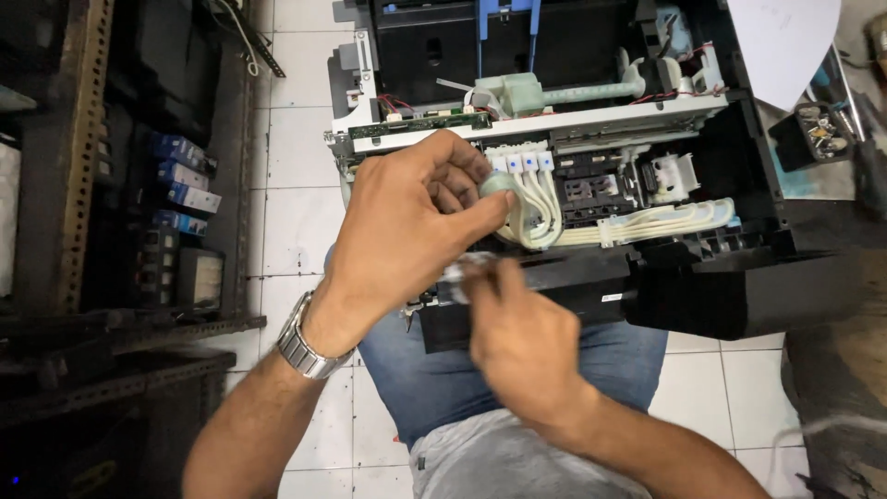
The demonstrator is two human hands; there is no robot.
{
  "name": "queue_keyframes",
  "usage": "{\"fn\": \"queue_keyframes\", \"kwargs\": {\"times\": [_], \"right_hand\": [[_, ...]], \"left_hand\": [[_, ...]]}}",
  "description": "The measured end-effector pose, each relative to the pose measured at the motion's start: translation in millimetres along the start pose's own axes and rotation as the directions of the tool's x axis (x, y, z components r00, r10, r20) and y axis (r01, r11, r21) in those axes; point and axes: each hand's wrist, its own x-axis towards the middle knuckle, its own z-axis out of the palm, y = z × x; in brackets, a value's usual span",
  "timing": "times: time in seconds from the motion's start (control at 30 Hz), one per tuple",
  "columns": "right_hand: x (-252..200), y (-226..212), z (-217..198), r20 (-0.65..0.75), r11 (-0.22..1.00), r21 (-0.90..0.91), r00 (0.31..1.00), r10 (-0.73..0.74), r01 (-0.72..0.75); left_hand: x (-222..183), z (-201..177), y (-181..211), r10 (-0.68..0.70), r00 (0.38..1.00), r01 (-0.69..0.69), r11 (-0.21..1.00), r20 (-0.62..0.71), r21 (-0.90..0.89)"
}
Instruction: Cleaning the internal mechanisms of a disassembled printer using a brush and a screwdriver.
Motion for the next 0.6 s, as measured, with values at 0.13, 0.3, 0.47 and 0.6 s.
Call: {"fn": "queue_keyframes", "kwargs": {"times": [0.13,0.3,0.47,0.6], "right_hand": [[5,-4,0,-0.183,0.991,0.041,0.976,-0.117,0.126],[-18,42,-3,0.012,0.996,-0.038,0.997,0.080,-0.079],[-33,60,-6,-0.265,0.993,0.104,0.961,0.081,-0.055],[-17,32,5,-0.233,0.997,0.064,0.972,-0.015,0.031]], "left_hand": [[0,2,-1,0.040,0.999,-0.040,0.999,-0.026,-0.013],[1,5,-7,0.060,0.996,-0.063,0.997,-0.069,-0.046],[-6,-4,-9,-0.033,0.999,0.034,0.999,0.022,-0.041],[-15,-13,-9,-0.212,0.970,0.192,0.968,0.117,0.162]]}}
